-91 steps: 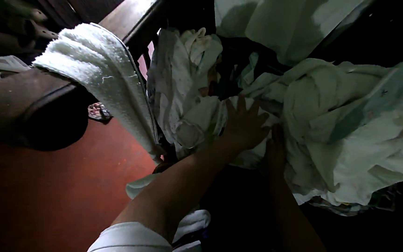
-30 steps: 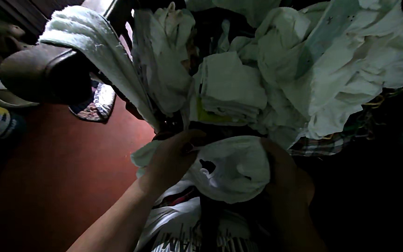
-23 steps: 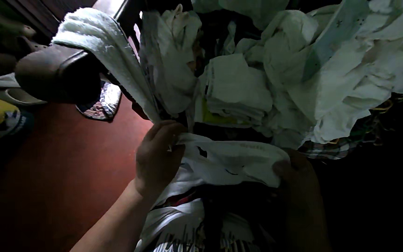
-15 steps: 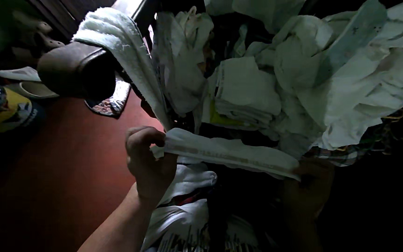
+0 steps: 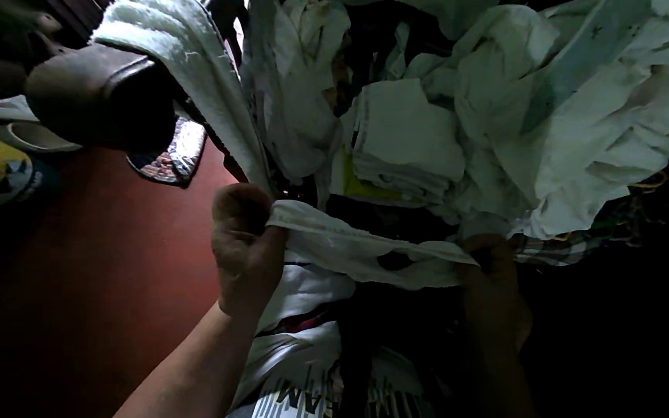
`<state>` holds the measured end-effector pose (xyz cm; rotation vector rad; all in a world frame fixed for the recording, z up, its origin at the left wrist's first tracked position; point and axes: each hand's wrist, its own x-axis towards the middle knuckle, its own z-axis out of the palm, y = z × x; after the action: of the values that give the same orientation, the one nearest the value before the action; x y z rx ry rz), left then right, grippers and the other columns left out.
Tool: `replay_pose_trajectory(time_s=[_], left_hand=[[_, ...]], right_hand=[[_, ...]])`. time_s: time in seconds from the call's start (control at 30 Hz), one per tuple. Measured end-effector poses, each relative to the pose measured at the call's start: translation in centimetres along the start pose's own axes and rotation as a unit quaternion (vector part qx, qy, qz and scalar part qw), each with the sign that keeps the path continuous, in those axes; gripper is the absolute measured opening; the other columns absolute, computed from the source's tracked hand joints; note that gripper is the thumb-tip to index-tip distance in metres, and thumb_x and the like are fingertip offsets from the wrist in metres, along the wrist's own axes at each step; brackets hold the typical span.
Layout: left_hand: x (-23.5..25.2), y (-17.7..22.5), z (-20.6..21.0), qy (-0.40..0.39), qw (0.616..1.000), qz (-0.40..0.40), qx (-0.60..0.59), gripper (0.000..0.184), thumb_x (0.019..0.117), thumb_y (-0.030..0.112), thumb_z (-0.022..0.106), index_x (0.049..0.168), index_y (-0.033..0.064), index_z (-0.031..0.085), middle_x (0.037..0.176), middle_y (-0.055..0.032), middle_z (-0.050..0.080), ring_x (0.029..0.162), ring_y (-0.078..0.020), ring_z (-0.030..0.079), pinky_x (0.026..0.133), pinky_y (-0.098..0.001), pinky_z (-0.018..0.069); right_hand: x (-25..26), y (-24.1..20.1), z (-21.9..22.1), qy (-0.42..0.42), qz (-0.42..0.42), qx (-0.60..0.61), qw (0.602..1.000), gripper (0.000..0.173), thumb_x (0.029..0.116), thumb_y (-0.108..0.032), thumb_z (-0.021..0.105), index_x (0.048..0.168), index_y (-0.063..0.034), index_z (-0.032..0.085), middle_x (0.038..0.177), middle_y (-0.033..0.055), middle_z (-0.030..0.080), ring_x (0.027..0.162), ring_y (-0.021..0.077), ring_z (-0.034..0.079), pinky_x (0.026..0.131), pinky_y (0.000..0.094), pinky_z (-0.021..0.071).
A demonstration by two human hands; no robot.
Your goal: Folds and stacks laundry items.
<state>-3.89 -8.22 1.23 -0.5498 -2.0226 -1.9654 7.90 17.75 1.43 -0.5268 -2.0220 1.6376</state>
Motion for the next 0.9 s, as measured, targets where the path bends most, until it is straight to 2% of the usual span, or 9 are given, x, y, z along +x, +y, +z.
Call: replay_pose_trajectory(time_s=[0.3,0.4,0.5,0.57,0.63,0.73,0.8,0.83,0.9], left_hand=[[0.5,0.1,-0.2,-0.012,0.995,-0.093,0.033,0.032,0.0877,0.002,0.066,0.112,0.0174,0.053,0.093,0.0084,0.059,0.076,-0.0005,0.059,0.065,-0.0187,0.0542],[0.5,-0.1,-0.2,-0.021,0.993,-0.109,0.049,0.028,0.0915,0.003,0.064,0.114,0.0155,0.053,0.092,0.0074,0.059,0.075,-0.0006,0.059,0.065,-0.0189,0.0541],[-0.2,-0.8,0.1,-0.072,0.971,-0.211,0.083,0.019,0.1038,0.020,0.054,0.120,0.0134,0.061,0.093,0.0028,0.065,0.074,-0.0048,0.062,0.064,-0.0263,0.0547],[-0.9,-1.2,1.0,-0.117,0.935,-0.335,-0.020,0.027,0.1091,0.027,0.045,0.120,0.0127,0.065,0.095,0.0003,0.069,0.078,-0.0078,0.065,0.068,-0.0305,0.0576],[-1.7,0.0,2.3,-0.147,0.856,-0.433,-0.241,0.028,0.1092,0.027,0.042,0.113,0.0126,0.065,0.097,-0.0014,0.071,0.088,-0.0111,0.069,0.077,-0.0322,0.0610],[-2.4,3.1,3.4,-0.233,0.713,-0.396,-0.530,0.035,0.1050,0.038,0.050,0.118,0.0132,0.070,0.112,-0.0057,0.072,0.106,-0.0154,0.069,0.094,-0.0379,0.0584],[-2.1,5.4,3.9,-0.269,0.654,-0.351,-0.614,0.035,0.1015,0.041,0.056,0.114,0.0143,0.074,0.109,-0.0034,0.074,0.103,-0.0121,0.070,0.092,-0.0339,0.0594],[-1.9,5.8,3.8,-0.271,0.650,-0.337,-0.624,0.034,0.1018,0.041,0.056,0.111,0.0142,0.074,0.106,-0.0027,0.074,0.100,-0.0109,0.071,0.089,-0.0321,0.0598],[-2.0,4.6,3.3,-0.225,0.721,-0.312,-0.576,0.029,0.1049,0.033,0.051,0.106,0.0171,0.075,0.098,0.0021,0.074,0.092,-0.0043,0.070,0.083,-0.0248,0.0599]], right_hand=[[0.6,-0.2,0.0,0.003,0.064,0.069,0.996,0.018,0.0865,0.003,0.059,0.096,-0.0130,0.057,0.080,-0.0052,0.060,0.071,0.0026,0.060,0.065,0.0203,0.0552],[0.6,-0.3,0.2,-0.019,0.091,0.094,0.991,0.017,0.0886,0.003,0.058,0.098,-0.0114,0.059,0.082,-0.0024,0.061,0.073,0.0047,0.062,0.067,0.0223,0.0564],[0.7,-0.3,0.5,-0.065,0.144,0.072,0.985,0.015,0.0943,0.000,0.057,0.106,-0.0082,0.060,0.089,0.0006,0.064,0.078,0.0066,0.064,0.071,0.0243,0.0573],[0.8,0.4,1.0,-0.101,0.166,0.025,0.981,0.016,0.0962,-0.005,0.061,0.112,-0.0064,0.061,0.093,0.0022,0.066,0.081,0.0072,0.065,0.073,0.0251,0.0574],[1.0,1.5,1.9,-0.129,0.185,-0.048,0.973,0.020,0.0988,-0.014,0.063,0.117,-0.0048,0.062,0.095,0.0036,0.067,0.082,0.0070,0.065,0.074,0.0256,0.0565],[0.7,4.4,3.4,-0.183,0.219,-0.145,0.948,0.028,0.1009,-0.020,0.064,0.120,-0.0002,0.062,0.102,0.0104,0.067,0.089,0.0122,0.065,0.081,0.0322,0.0555],[0.3,5.0,4.2,-0.209,0.252,-0.143,0.934,0.028,0.1018,-0.021,0.062,0.121,-0.0006,0.063,0.106,0.0107,0.068,0.090,0.0117,0.065,0.082,0.0316,0.0551],[0.3,4.3,4.4,-0.221,0.278,-0.122,0.927,0.027,0.1038,-0.020,0.059,0.124,-0.0016,0.062,0.107,0.0088,0.067,0.091,0.0090,0.063,0.082,0.0289,0.0538],[-0.3,2.2,4.2,-0.175,0.336,0.033,0.925,0.026,0.1068,-0.015,0.051,0.126,-0.0019,0.061,0.104,0.0061,0.067,0.088,0.0060,0.064,0.079,0.0247,0.0551]])
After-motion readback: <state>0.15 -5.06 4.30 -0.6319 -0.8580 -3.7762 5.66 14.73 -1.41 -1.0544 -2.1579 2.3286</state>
